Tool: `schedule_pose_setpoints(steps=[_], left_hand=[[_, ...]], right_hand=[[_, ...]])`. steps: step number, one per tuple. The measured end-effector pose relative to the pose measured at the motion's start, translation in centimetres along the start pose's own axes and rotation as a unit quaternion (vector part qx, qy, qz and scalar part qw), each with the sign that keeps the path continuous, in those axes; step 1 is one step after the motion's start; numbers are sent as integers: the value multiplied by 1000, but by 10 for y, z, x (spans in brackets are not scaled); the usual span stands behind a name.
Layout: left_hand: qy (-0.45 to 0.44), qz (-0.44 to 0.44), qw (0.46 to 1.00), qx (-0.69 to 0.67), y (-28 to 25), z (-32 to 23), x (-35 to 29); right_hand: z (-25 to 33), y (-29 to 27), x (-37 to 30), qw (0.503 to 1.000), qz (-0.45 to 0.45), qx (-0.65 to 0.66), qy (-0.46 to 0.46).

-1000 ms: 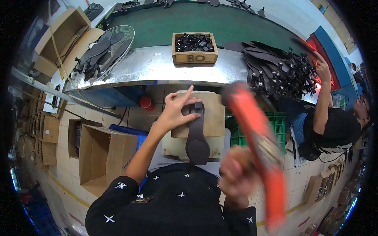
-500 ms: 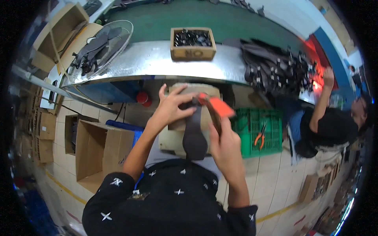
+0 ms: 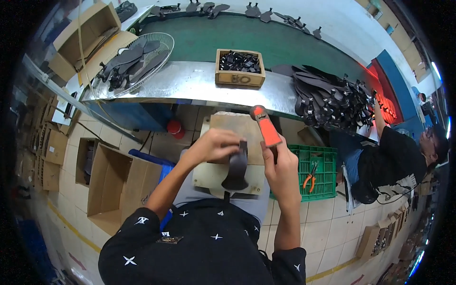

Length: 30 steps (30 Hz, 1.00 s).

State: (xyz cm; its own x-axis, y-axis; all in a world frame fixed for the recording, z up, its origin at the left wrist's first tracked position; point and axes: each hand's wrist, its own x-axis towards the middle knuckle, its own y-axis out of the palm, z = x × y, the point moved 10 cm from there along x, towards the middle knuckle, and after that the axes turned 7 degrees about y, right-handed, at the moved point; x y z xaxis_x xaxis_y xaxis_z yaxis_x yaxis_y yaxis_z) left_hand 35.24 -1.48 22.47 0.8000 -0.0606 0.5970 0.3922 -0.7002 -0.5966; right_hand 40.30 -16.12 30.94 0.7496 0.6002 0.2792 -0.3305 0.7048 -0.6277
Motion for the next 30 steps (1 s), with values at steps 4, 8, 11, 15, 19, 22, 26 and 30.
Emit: schedule_pose_setpoints(steps=[4,8,11,15,19,22,26,30], left_hand=[[-60,51,967,-243,-14,-68,-7],[-218,56,879,-419,-11,-88,-27],[-255,30,856,-448,-15,-90,-33],[-286,34,829,-480,-5,-91,-41],[-311,89,768,-553,10,-100,-40],[-311,117,761,-557,28,-99,-45],[-409,56,610,-676,41,-107,-50],[-418,45,607,-675,47,-105,-53]], right_hand=[[-21,13,20,995,0,-74,-68],[-49,63,20,958,114,-228,-134],[-52,80,11,935,176,-262,-161],[-13,59,-8,971,186,115,-101],[-10,81,-55,828,246,497,85],[-21,89,-67,793,231,552,116],[-40,100,-71,724,208,635,170],[-39,97,-68,718,209,641,172]])
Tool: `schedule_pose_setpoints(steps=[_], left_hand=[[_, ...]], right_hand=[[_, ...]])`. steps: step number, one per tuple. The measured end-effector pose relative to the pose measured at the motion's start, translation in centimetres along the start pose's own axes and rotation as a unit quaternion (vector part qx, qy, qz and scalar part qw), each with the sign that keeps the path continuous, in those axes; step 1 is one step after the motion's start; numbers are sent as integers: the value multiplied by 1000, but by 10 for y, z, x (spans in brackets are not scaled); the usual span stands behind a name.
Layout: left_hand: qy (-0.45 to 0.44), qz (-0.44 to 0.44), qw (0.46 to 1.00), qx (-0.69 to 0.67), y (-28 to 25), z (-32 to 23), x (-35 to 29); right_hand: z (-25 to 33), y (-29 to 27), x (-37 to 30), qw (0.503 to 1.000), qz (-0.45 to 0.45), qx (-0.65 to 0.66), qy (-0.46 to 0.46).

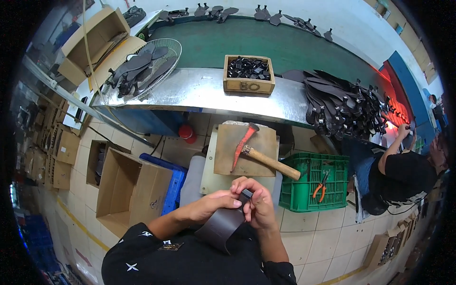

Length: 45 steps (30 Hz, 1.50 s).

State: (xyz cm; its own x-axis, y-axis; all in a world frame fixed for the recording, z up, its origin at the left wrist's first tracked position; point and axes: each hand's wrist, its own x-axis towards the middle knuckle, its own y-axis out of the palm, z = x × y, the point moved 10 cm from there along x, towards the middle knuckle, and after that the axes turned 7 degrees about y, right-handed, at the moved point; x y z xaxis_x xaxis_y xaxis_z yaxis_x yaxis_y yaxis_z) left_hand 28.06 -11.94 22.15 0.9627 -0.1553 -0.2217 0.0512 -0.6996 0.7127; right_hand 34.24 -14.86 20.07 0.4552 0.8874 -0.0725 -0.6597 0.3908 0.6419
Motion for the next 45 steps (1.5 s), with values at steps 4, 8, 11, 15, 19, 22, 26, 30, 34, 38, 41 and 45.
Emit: schedule_pose_setpoints(steps=[4,8,11,15,19,22,26,30,34,38,41,45], left_hand=[[-12,-25,999,33,1,-2,-1],[-20,-14,999,44,5,-2,-2],[-2,-6,998,68,6,0,-1],[20,12,997,74,9,-1,1],[3,-16,998,55,10,-2,-3],[9,-13,998,54,15,-9,-5],[-2,-5,998,60,15,-6,-4],[0,-3,995,103,16,-9,-8],[6,-7,995,97,10,-4,-9],[-24,-19,998,48,10,-6,-13],[-28,-26,998,45,10,-4,-15],[-11,-9,999,50,7,5,-11]], right_hand=[[5,5,-1,1000,8,-11,3],[13,10,-3,1000,17,-23,2],[15,12,-2,999,27,-27,23],[16,13,-2,999,40,-20,-5],[20,15,-2,999,32,-34,-8],[18,18,-2,999,30,-3,13],[19,19,-3,999,36,15,6],[24,22,-3,999,7,-43,-1],[20,26,-5,998,54,-4,-13],[15,24,-7,1000,10,-6,5],[13,23,-8,1000,15,-19,-1],[20,27,-5,998,38,-38,-38]])
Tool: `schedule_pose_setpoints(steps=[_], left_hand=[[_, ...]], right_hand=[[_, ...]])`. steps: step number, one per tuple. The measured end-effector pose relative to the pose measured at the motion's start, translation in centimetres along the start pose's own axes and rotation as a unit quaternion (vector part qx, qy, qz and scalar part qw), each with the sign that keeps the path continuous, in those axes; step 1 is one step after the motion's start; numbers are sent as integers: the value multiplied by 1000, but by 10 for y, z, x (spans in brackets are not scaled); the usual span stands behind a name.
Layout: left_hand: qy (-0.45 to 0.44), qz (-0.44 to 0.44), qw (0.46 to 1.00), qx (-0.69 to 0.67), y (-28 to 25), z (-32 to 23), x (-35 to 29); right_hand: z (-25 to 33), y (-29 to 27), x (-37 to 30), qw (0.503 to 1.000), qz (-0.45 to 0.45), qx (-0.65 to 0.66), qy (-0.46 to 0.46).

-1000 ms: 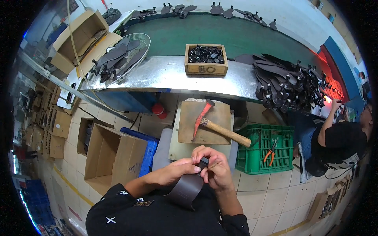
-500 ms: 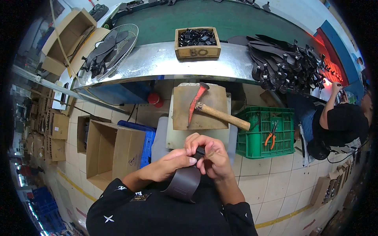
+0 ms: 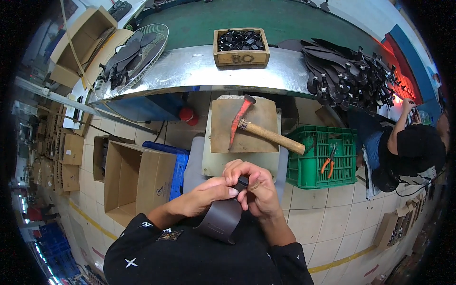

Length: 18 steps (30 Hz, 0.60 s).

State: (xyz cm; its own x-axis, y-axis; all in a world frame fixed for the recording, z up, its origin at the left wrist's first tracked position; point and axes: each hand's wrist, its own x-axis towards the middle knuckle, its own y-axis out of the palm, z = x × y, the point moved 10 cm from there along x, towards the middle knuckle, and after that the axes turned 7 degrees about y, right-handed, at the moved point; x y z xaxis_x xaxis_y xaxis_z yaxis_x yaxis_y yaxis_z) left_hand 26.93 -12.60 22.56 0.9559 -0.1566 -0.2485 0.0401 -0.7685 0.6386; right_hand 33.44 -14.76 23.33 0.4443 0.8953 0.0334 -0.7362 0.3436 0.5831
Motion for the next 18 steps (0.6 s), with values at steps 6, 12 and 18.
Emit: schedule_pose_setpoints(steps=[6,12,18], left_hand=[[26,25,999,12,5,-8,1],[68,36,994,78,-12,-28,14],[325,-24,769,550,-21,-109,4]], right_hand=[[2,-4,-5,996,-26,-43,68],[77,-37,17,472,-210,-844,-141],[46,-106,2,563,-99,-821,-18]])
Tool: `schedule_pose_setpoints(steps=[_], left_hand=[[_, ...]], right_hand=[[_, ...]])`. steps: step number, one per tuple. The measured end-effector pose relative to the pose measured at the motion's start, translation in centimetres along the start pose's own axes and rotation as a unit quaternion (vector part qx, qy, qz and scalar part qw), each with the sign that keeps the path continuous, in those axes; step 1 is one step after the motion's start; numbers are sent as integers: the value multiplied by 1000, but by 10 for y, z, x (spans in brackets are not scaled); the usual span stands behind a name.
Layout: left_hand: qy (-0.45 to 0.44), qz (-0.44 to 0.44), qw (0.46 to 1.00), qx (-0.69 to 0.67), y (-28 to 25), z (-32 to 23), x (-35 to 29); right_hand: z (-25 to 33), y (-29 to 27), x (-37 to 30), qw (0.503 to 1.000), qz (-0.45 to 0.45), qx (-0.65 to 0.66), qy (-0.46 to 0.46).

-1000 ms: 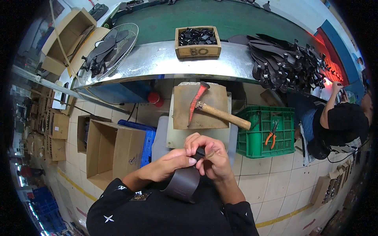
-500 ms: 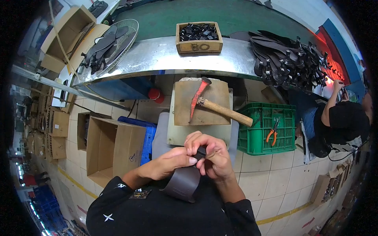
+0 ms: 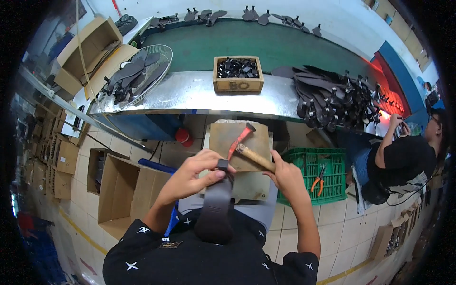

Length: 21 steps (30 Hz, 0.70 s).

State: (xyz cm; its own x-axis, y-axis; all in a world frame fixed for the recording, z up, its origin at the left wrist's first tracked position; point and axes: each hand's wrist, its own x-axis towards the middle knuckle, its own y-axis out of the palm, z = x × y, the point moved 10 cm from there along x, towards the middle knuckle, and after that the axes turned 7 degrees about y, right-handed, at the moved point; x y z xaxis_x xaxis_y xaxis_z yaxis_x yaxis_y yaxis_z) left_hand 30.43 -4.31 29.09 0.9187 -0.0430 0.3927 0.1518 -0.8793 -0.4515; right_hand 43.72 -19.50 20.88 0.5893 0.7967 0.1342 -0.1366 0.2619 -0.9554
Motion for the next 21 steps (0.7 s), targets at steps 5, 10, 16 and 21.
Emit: schedule_pose_setpoints(steps=[5,10,16,21], left_hand=[[0,-156,988,8,-40,2,-5],[22,-310,935,173,-17,74,4],[-47,-163,906,388,20,103,12],[-78,-99,919,375,16,118,7]], right_hand=[[-26,-8,-35,961,0,255,105],[-6,-24,-61,751,-58,622,212],[22,-24,-58,899,-97,399,151],[47,-84,-55,902,-147,390,116]])
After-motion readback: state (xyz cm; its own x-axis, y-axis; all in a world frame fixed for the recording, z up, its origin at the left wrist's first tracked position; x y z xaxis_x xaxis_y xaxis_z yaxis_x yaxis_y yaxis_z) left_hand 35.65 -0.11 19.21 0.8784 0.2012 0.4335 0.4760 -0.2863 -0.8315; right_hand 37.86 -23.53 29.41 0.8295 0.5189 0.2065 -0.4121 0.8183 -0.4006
